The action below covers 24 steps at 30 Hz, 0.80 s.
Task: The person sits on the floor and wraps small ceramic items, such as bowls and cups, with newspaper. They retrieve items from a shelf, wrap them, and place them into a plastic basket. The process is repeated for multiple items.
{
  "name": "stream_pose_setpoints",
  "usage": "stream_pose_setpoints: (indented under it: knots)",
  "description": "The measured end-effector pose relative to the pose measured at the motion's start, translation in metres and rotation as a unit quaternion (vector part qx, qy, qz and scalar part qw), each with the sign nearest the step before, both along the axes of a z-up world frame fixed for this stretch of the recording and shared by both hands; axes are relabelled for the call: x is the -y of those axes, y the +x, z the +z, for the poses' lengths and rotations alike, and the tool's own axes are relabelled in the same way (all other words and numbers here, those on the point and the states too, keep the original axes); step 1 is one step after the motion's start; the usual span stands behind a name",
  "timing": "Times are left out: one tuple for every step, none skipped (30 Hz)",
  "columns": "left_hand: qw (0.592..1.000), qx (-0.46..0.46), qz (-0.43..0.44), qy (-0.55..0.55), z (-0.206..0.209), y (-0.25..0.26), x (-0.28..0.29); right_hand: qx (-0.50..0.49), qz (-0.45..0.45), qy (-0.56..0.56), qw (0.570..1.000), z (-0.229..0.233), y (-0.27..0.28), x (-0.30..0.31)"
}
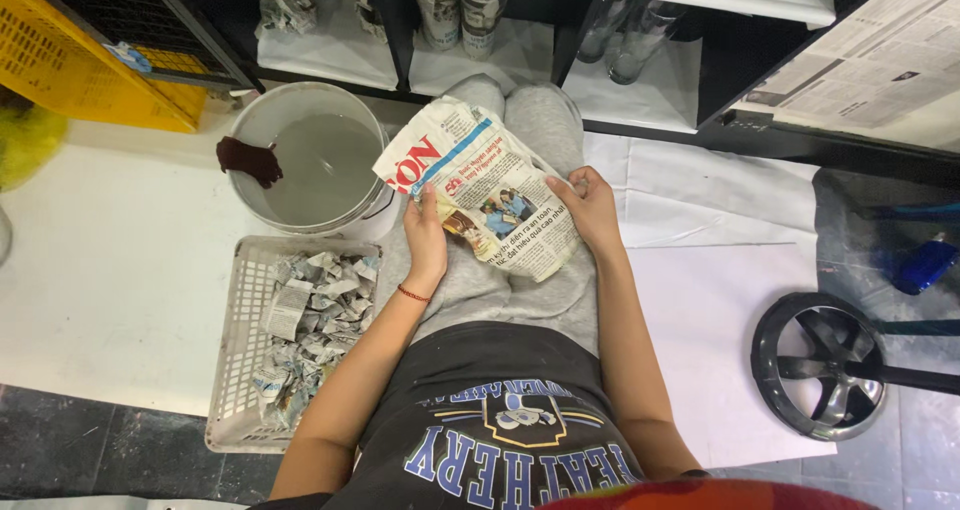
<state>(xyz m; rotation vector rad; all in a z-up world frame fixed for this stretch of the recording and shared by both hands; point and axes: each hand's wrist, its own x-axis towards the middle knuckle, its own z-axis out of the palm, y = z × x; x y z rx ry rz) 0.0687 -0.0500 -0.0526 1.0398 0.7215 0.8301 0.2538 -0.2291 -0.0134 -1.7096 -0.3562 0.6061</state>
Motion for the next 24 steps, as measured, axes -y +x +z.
stream_pose_setpoints:
  knots:
    - [1.000,0.004,0.002,0.000,-0.001,0.001,0.000,0.015,-0.004,-0.002,1.000,-0.002,0.000,0.001]
    - [1.000,-0.014,0.000,0.008,-0.003,0.001,-0.001,0.004,-0.008,0.029,1.000,-0.006,0.001,0.001]
    - [0.999,-0.032,-0.004,0.016,-0.004,0.001,-0.002,-0.007,-0.014,0.059,0.998,-0.010,0.001,0.001]
    - [0.998,-0.050,-0.009,0.024,-0.004,0.002,-0.002,-0.018,-0.020,0.090,0.996,-0.014,0.002,0.001]
    - [0.998,-0.031,-0.022,0.043,-0.003,0.005,-0.003,0.032,-0.023,0.082,0.996,-0.017,0.004,0.002]
    - [0.997,-0.011,-0.036,0.061,-0.001,0.011,-0.004,0.082,-0.027,0.073,0.994,-0.018,0.006,0.002]
    - [0.996,0.008,-0.050,0.079,0.003,0.019,-0.006,0.132,-0.031,0.064,0.989,-0.016,0.008,0.001]
    - [0.997,0.023,-0.062,0.040,0.008,0.030,-0.010,0.180,-0.036,0.048,0.982,-0.010,0.013,-0.001]
    - [0.997,0.038,-0.074,0.000,0.016,0.045,-0.017,0.227,-0.040,0.032,0.973,0.001,0.020,-0.005]
    - [0.994,0.052,-0.086,-0.039,0.025,0.058,-0.021,0.273,-0.045,0.016,0.961,0.014,0.027,-0.010]
    - [0.990,0.075,-0.107,-0.060,0.035,0.070,-0.025,0.264,-0.033,0.020,0.964,0.030,0.034,-0.017]
    - [0.984,0.098,-0.127,-0.082,0.045,0.082,-0.027,0.256,-0.022,0.024,0.966,0.047,0.041,-0.023]
    - [0.981,0.105,-0.138,-0.091,0.053,0.095,-0.027,0.247,-0.008,0.028,0.969,0.064,0.047,-0.030]
    - [0.978,0.111,-0.148,-0.099,0.059,0.108,-0.026,0.263,0.010,0.003,0.965,0.079,0.052,-0.037]
    - [0.974,0.118,-0.157,-0.110,0.063,0.118,-0.025,0.279,0.030,-0.023,0.960,0.091,0.055,-0.043]
    - [0.977,0.122,-0.162,-0.072,0.065,0.127,-0.024,0.294,0.051,-0.049,0.953,0.099,0.055,-0.049]
    - [0.978,0.126,-0.165,-0.034,0.066,0.136,-0.022,0.326,0.066,-0.034,0.942,0.104,0.052,-0.053]
    - [0.977,0.130,-0.168,0.003,0.066,0.142,-0.023,0.357,0.081,-0.019,0.930,0.107,0.050,-0.058]
    - [0.979,0.124,-0.160,0.017,0.066,0.149,-0.026,0.390,0.097,-0.002,0.916,0.110,0.049,-0.064]
    - [0.981,0.119,-0.152,0.032,0.066,0.155,-0.030,0.383,0.107,0.009,0.917,0.113,0.048,-0.070]
    - [0.982,0.112,-0.143,0.046,0.063,0.160,-0.036,0.376,0.118,0.020,0.919,0.116,0.047,-0.075]
    - [0.987,0.084,-0.133,0.043,0.059,0.165,-0.044,0.368,0.130,0.031,0.920,0.118,0.046,-0.082]
    - [0.990,0.055,-0.122,0.040,0.054,0.171,-0.055,0.391,0.123,0.028,0.912,0.121,0.046,-0.091]
    - [0.993,0.027,-0.111,0.037,0.048,0.179,-0.069,0.415,0.116,0.024,0.902,0.124,0.048,-0.102]
